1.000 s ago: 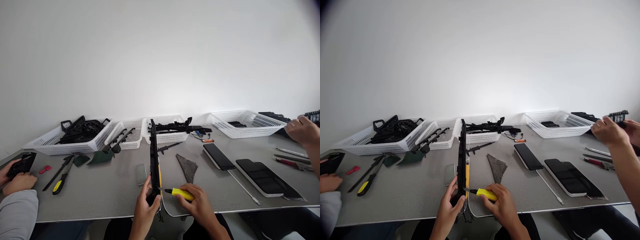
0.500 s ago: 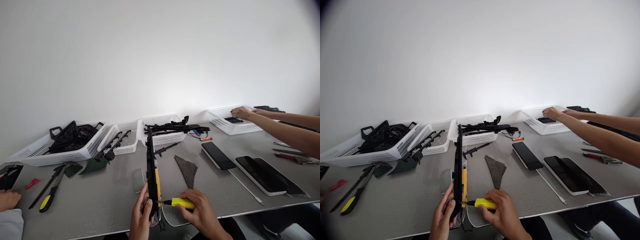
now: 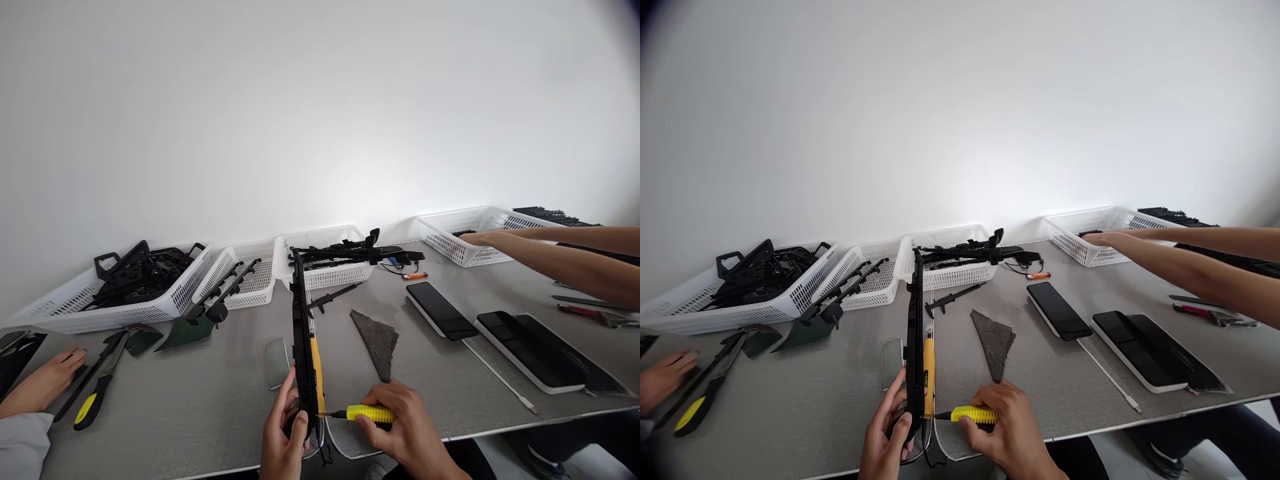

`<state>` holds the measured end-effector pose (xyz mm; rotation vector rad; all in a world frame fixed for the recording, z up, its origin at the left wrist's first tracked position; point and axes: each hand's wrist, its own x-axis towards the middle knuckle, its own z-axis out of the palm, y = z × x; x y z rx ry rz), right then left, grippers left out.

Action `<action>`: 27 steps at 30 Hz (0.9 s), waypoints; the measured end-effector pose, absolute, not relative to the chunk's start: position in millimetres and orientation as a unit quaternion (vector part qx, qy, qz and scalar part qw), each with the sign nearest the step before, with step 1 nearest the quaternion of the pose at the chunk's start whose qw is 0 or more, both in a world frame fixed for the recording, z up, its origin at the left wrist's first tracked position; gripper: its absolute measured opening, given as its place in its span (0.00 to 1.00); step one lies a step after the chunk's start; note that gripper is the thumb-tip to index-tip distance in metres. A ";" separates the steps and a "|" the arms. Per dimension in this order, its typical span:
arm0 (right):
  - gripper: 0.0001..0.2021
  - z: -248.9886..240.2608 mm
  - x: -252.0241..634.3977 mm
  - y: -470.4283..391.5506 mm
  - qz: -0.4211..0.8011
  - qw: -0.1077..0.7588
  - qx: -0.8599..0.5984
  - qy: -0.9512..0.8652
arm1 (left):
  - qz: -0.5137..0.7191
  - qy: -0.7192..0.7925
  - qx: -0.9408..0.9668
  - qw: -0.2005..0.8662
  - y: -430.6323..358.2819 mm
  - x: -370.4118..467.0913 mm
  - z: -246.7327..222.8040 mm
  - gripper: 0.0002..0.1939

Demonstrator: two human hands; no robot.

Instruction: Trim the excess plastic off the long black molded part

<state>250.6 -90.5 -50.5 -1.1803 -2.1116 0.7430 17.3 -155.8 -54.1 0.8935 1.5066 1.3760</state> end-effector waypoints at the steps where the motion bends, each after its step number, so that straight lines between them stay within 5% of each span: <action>1: 0.18 -51.1 251.0 -90.4 0.278 0.299 -0.439 -0.800 | 0.557 0.607 0.357 0.441 -156.0 17.5 -54.3 0.49; 16: 0.22 -45.7 251.7 -91.2 0.345 0.320 -0.443 -0.763 | 0.495 0.626 0.450 0.401 -158.6 16.1 -39.7 0.45; 27: 0.16 -46.0 251.2 -89.6 0.291 0.329 -0.425 -0.792 | 0.482 0.612 0.495 0.386 -158.6 10.9 -44.8 0.19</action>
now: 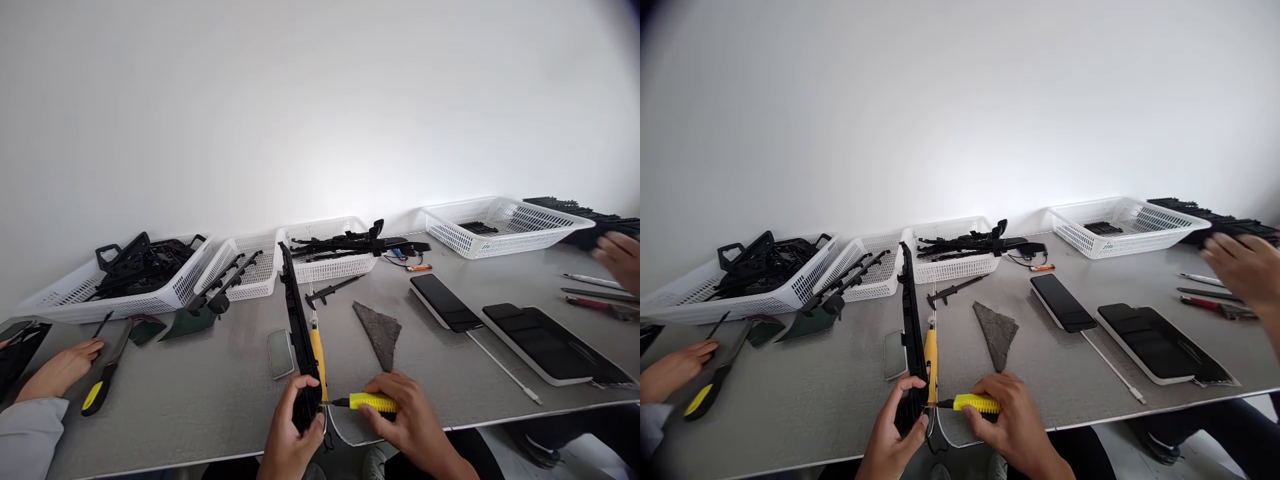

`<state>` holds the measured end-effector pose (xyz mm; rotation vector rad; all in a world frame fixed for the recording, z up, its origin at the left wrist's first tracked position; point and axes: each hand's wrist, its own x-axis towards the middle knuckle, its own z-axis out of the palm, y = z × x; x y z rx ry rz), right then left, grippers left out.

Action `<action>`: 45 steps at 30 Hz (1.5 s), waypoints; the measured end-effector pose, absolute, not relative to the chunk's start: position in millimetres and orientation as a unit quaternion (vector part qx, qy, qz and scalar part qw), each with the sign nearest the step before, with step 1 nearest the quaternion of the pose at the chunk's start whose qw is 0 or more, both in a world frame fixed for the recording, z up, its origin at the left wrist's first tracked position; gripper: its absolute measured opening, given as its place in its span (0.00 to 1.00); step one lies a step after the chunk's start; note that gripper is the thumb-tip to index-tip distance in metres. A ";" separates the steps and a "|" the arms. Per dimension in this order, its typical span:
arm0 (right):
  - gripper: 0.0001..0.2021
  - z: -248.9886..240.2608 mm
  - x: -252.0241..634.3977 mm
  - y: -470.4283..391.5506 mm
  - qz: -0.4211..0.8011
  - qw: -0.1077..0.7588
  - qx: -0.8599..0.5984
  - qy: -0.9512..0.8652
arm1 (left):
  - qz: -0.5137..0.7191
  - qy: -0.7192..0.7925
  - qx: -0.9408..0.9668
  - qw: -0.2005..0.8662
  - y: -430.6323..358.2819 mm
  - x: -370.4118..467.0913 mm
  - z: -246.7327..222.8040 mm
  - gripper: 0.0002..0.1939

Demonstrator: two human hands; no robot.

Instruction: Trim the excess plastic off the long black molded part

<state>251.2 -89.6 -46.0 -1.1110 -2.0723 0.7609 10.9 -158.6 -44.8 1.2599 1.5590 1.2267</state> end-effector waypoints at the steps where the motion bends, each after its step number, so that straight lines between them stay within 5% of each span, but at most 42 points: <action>1: 0.16 -45.7 251.1 -89.4 0.288 0.332 -0.425 -0.791 | 0.482 0.610 0.500 0.382 -157.8 10.3 -45.2 0.18; 8: 0.10 -49.0 251.8 -89.3 0.244 0.318 -0.412 -0.818 | 0.465 0.603 0.529 0.374 -154.7 4.8 -46.9 0.18; 23: 0.11 -45.4 249.7 -89.8 0.242 0.371 -0.409 -0.798 | 0.461 0.617 0.524 0.364 -158.6 17.4 -42.6 0.17; 45: 0.14 -47.7 251.9 -90.3 0.297 0.340 -0.419 -0.788 | 0.442 0.625 0.514 0.387 -155.8 6.7 -50.5 0.19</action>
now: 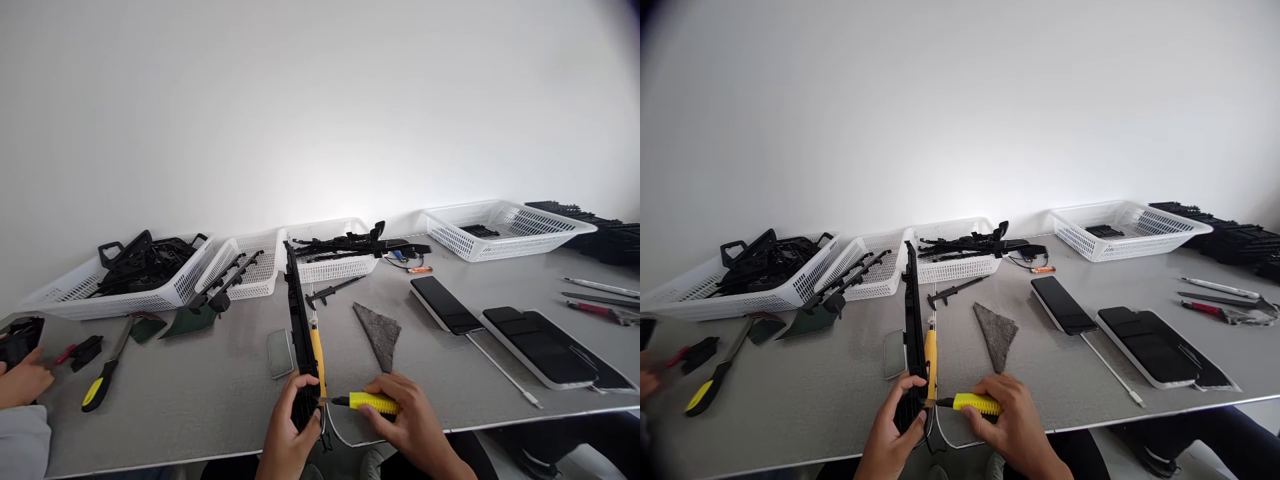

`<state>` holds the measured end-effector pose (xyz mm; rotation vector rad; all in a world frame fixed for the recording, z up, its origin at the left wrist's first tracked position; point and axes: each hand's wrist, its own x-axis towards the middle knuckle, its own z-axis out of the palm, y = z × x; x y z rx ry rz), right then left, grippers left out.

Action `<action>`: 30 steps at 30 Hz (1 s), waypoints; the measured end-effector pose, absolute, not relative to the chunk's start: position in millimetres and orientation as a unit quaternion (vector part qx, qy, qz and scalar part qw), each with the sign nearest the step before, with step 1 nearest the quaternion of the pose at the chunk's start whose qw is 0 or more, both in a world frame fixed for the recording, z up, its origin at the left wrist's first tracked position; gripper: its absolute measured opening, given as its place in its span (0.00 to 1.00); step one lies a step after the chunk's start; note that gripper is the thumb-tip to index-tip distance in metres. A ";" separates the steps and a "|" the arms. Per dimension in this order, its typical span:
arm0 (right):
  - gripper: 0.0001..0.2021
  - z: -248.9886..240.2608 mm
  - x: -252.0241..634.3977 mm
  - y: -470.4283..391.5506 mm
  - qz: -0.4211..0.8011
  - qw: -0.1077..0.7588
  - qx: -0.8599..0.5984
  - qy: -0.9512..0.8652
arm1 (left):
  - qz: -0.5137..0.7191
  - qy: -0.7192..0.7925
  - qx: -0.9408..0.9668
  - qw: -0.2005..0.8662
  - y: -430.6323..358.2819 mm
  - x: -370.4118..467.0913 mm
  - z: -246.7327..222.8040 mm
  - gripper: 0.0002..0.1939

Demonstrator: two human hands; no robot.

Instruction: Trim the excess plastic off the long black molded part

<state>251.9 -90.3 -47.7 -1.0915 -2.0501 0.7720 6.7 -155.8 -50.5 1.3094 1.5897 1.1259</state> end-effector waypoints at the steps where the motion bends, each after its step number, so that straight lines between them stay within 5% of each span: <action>1: 0.15 -47.0 251.6 -90.2 0.300 0.343 -0.422 -0.784 | 0.444 0.626 0.513 0.384 -156.4 9.1 -48.2 0.18; 15: 0.19 -48.0 251.9 -88.9 0.295 0.350 -0.415 -0.787 | 0.467 0.613 0.528 0.356 -159.8 26.8 -28.6 0.14; 30: 0.13 -53.2 253.2 -88.7 0.284 0.304 -0.399 -0.817 | 0.443 0.630 0.511 0.382 -158.9 18.1 -34.2 0.16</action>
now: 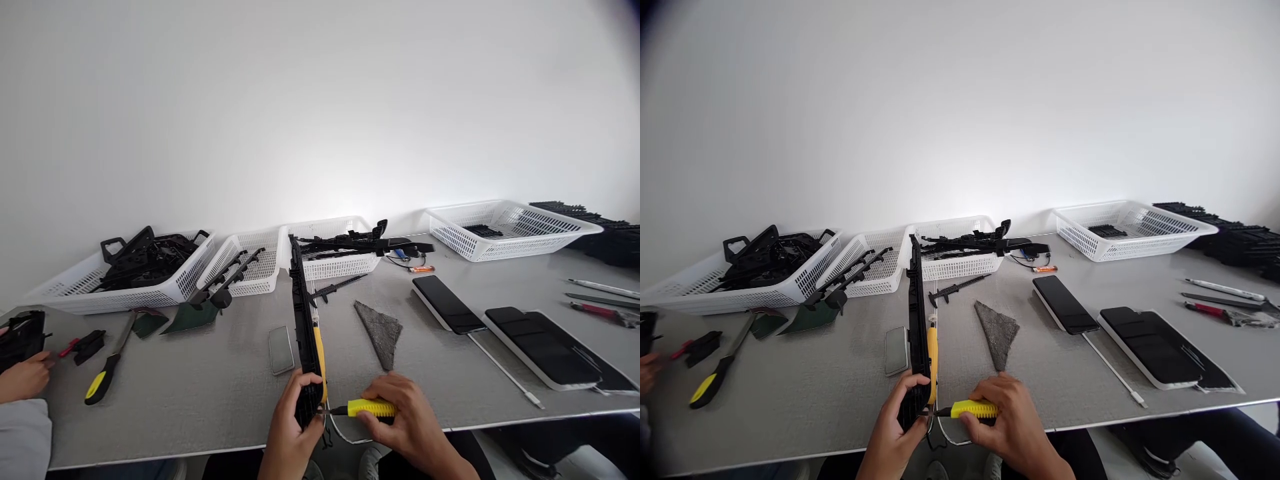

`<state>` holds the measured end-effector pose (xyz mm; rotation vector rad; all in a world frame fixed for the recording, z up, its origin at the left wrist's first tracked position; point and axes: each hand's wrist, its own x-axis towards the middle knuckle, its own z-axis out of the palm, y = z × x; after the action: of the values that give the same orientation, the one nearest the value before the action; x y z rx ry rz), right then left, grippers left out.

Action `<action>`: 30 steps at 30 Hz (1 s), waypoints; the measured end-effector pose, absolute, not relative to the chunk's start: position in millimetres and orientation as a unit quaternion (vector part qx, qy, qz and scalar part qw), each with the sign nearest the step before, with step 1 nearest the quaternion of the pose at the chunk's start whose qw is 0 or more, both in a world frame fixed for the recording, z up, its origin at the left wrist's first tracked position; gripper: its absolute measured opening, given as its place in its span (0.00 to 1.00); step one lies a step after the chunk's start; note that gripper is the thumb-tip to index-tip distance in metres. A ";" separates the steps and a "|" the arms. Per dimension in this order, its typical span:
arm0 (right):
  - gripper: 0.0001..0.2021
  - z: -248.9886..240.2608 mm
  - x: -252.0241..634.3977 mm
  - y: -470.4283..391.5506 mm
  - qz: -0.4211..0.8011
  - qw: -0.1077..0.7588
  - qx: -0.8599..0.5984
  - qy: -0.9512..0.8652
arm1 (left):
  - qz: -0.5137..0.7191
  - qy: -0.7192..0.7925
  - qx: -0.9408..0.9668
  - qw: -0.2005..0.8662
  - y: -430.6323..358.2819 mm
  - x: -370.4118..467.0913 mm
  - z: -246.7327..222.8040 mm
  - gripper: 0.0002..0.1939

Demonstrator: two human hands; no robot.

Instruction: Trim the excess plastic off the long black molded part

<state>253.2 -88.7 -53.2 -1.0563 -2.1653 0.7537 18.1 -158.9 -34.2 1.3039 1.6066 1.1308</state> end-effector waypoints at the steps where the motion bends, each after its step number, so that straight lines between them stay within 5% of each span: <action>1: 0.12 -52.9 253.1 -88.8 0.285 0.299 -0.399 -0.819 | 0.453 0.628 0.504 0.381 -159.0 19.7 -33.5 0.16; 16: 0.19 -43.1 253.5 -91.1 0.308 0.305 -0.390 -0.813 | 0.422 0.620 0.555 0.359 -158.7 14.5 -40.0 0.15; 30: 0.13 -43.4 254.3 -91.3 0.315 0.321 -0.360 -0.818 | 0.460 0.638 0.520 0.334 -163.9 24.7 -41.7 0.12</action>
<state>254.3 -91.3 -43.4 -0.9447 -2.1482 0.8270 24.7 -163.9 -41.7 1.3561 1.6647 1.2006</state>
